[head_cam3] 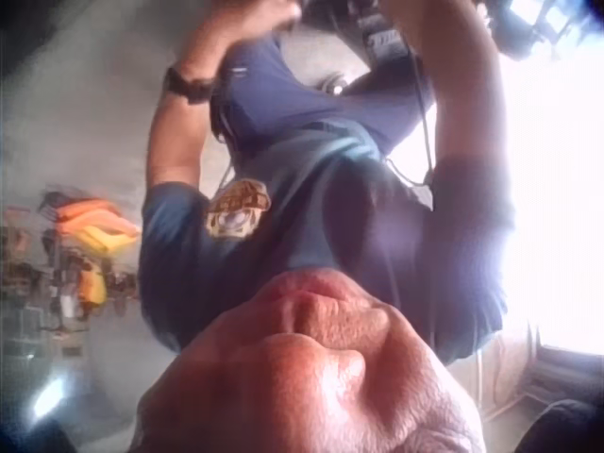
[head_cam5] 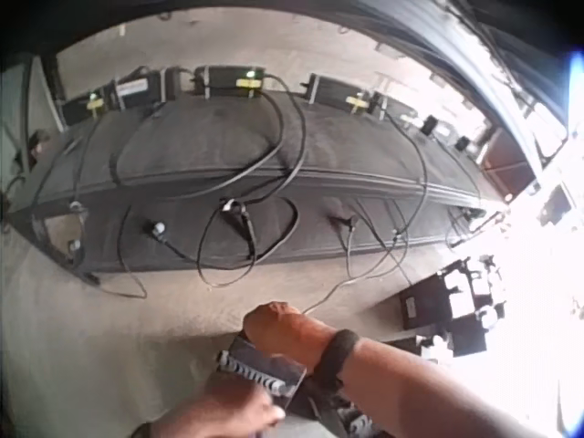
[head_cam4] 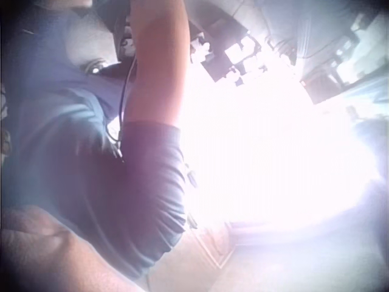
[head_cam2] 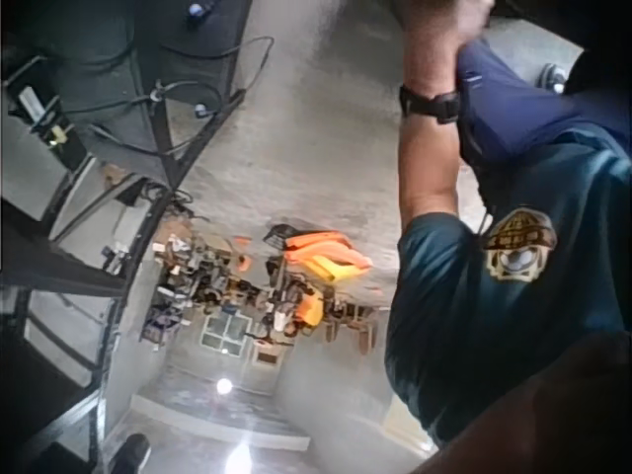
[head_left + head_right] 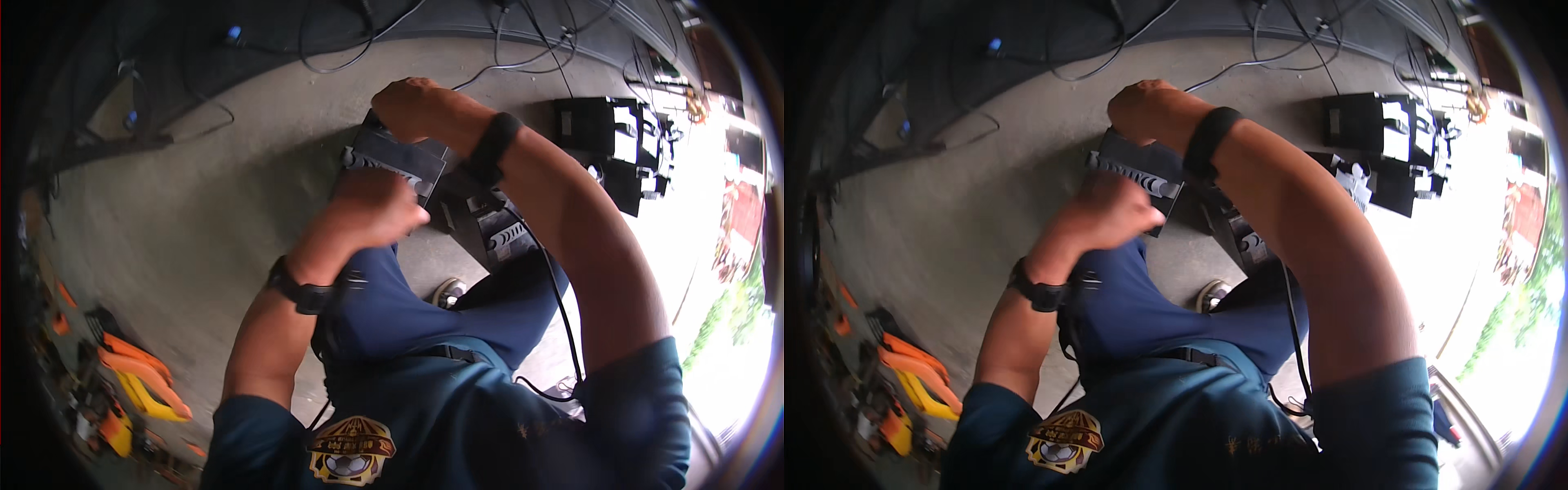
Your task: Picking up, inspecting, and connecting electric scooter batteries in a service area, then installing one into a scooter.
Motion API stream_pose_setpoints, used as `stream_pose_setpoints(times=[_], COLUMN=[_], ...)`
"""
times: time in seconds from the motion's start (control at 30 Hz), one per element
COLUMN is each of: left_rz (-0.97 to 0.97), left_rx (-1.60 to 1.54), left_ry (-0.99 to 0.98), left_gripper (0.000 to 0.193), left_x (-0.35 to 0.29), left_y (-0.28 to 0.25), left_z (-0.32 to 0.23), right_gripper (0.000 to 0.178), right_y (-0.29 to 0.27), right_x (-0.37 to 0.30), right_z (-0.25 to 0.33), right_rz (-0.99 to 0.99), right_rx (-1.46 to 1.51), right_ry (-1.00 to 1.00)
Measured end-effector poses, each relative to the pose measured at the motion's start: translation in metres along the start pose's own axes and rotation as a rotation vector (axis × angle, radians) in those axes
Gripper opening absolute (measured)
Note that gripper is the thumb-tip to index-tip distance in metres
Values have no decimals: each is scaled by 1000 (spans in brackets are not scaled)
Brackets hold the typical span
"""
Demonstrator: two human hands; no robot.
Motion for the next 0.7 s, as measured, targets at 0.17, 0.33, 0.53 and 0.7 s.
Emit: stream_pose_setpoints(times=[0.17,0.33,0.53,0.7], left_rz=[-573,-310,-535,-512], left_rx=[-155,-305,220,-698], left_ry=[-65,38,354,-107], left_gripper=[27,36,23,21], left_x=[-4,41,66,50], left_y=[-37,-40,-33,-36], left_z=[70,71,66,79], right_gripper=[32,46,53,37], right_y=[-14,12,21,99], right_x=[-22,-29,-71,-148], right_z=[11,6,10,-29], right_rz=[110,-311,-507,-1295], right_rx=[110,326,282,916], right_ry=[-97,-111,-147,-264])
Point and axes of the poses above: each hand's wrist, its own x-axis towards the middle knuckle, its own y-axis out of the palm, z = x × y, the point moved 2 cm from there along x, towards the middle knuckle, and after that the axes turned 15 degrees about z, right-handed, at the moved point
